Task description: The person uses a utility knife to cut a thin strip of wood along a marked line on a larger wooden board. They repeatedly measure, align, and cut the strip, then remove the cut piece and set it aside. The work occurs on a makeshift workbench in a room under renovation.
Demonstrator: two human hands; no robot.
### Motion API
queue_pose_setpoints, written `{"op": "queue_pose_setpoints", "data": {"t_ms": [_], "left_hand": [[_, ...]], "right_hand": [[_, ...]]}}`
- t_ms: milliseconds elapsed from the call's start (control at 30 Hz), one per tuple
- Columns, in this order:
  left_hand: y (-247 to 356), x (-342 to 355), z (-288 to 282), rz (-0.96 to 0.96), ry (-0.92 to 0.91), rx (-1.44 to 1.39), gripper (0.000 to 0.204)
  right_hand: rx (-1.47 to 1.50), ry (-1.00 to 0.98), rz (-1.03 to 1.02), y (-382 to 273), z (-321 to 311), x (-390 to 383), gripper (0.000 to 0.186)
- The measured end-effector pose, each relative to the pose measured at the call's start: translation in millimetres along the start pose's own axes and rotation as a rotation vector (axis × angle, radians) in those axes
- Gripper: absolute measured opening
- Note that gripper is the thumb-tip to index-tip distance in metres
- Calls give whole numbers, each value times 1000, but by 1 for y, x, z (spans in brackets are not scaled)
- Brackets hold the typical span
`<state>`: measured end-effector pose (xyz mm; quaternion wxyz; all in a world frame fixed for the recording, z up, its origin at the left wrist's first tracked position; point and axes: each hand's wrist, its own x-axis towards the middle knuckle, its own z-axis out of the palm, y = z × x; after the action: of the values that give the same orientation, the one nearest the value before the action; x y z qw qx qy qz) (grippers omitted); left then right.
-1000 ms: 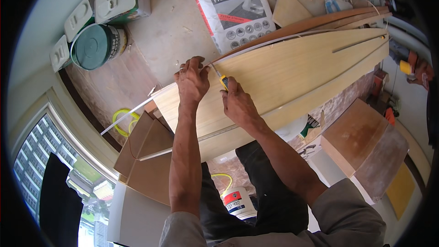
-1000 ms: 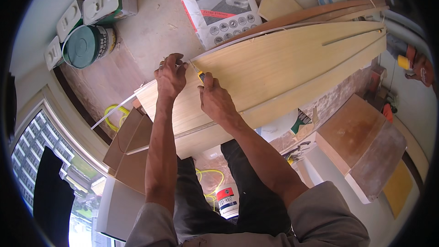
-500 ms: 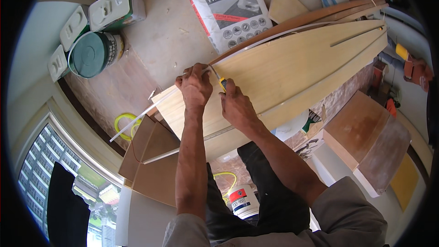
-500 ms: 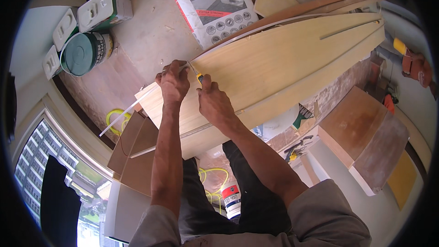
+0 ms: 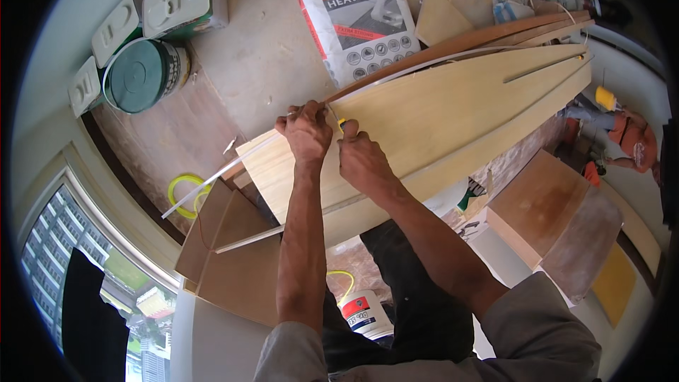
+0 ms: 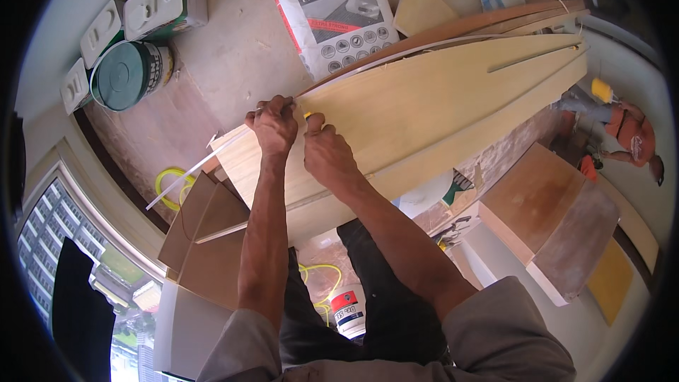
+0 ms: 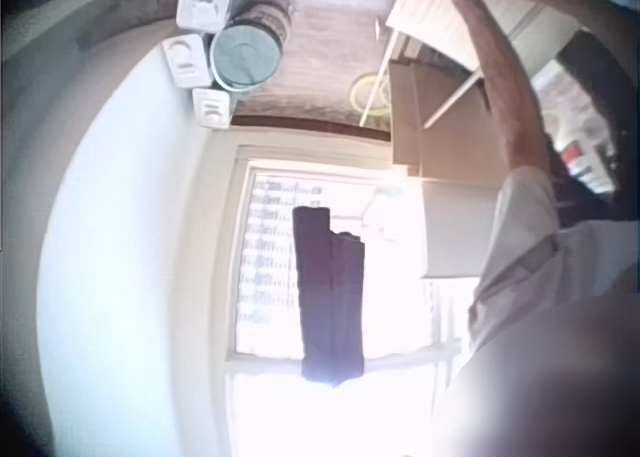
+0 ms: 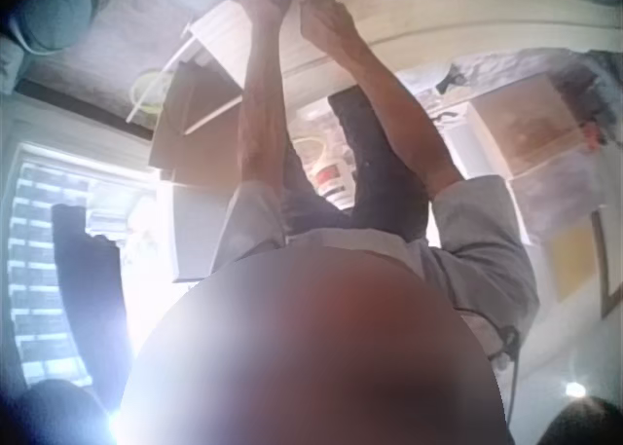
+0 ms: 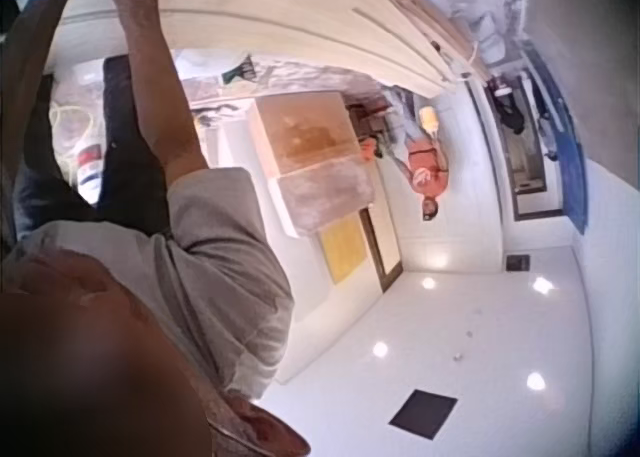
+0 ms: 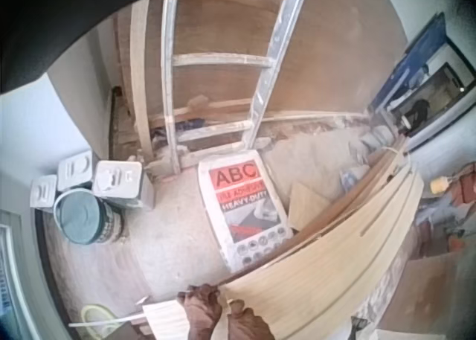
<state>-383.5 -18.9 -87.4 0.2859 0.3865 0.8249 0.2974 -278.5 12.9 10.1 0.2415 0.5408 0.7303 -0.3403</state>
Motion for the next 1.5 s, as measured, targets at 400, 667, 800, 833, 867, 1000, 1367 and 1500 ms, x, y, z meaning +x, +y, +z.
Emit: {"op": "queue_pose_setpoints", "data": {"t_ms": [400, 667, 800, 833, 867, 1000, 1367, 1500], "left_hand": [[-8, 0, 10, 11, 31, 48, 9], [-6, 7, 2, -69, -19, 72, 5], [-7, 2, -3, -11, -20, 55, 5], [-6, 1, -6, 6, -28, 52, 5], [-4, -1, -9, 46, 7, 37, 8], [6, -11, -19, 151, 6, -3, 18], [-9, -9, -25, 185, -21, -133, 22], [-19, -7, -21, 172, -63, -203, 22]], "right_hand": [[11, -16, -54, 2, 5, 15, 33], [109, 3, -72, 13, 5, 7, 27], [190, 11, -48, 10, -3, 4, 28], [239, 54, -64, 14, -5, -1, 28], [288, 98, -80, 17, -6, -7, 29], [356, 232, -144, 37, -3, -19, 29], [292, 253, -83, 31, -14, -9, 25], [290, 272, -110, 31, 3, 1, 26]]}}
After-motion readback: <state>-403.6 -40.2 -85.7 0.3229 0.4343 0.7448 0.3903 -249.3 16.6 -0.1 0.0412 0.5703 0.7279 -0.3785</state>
